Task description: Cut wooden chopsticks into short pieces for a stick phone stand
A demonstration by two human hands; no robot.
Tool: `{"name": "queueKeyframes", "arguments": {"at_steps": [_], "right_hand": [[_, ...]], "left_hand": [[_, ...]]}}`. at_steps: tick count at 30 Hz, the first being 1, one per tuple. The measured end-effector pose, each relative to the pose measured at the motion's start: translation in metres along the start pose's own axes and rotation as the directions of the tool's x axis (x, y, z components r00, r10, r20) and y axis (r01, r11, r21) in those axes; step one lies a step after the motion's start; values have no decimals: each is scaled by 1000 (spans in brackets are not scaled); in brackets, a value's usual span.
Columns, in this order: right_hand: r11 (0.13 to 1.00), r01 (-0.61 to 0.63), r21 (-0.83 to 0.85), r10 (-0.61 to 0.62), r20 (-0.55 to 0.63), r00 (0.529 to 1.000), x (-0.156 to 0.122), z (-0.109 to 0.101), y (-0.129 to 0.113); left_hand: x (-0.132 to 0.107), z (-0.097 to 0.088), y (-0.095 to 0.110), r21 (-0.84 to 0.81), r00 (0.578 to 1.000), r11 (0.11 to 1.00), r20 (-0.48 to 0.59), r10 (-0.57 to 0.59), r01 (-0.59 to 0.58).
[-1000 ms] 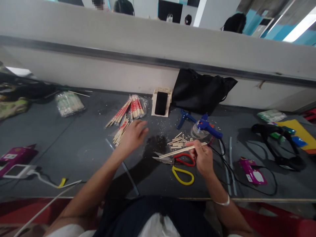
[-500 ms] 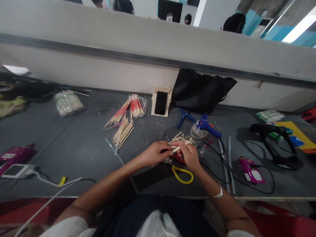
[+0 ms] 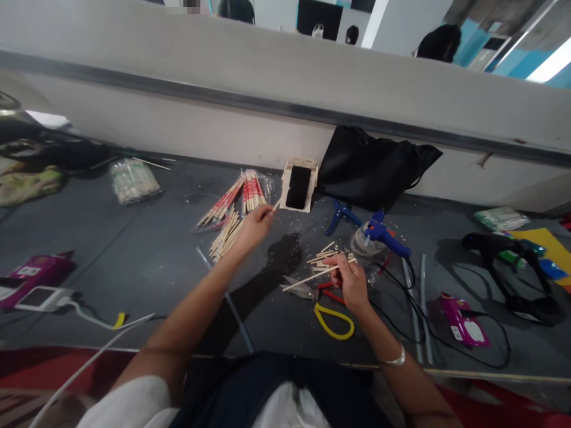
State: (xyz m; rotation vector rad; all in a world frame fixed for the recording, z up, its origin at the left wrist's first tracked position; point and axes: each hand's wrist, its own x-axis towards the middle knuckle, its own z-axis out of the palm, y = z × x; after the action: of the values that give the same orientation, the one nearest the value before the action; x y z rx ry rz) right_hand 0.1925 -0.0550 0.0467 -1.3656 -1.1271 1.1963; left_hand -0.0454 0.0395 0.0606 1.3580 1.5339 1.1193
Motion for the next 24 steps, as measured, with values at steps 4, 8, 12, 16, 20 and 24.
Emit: {"name": "queueKeyframes", "arguments": {"at_steps": [4,8,12,16,20,24], "right_hand": [[998,2,-62,-1,26,1000,1,0,5],[996,-32,-82,34,12,999,2,0,9],[994,-47,-96,47,5,999,4,-1,11],[992,-55,-114,57,10,998,5,-1,13],[991,-84,-104,86,14,996,6,-1,15],[991,-94,-98,96,16,995,5,-1,15]], "left_hand": [[50,1,7,-160,984,977,-84,-158,143],[88,11,9,-222,954,944,-121,-273,242],[118,20,3,-246,950,934,-109,-292,258],[138,24,-4,-244,947,926,-71,-314,289],[151,24,-6,-220,948,926,-11,-318,308],[158,24,-2,-193,949,930,49,-310,314]]}}
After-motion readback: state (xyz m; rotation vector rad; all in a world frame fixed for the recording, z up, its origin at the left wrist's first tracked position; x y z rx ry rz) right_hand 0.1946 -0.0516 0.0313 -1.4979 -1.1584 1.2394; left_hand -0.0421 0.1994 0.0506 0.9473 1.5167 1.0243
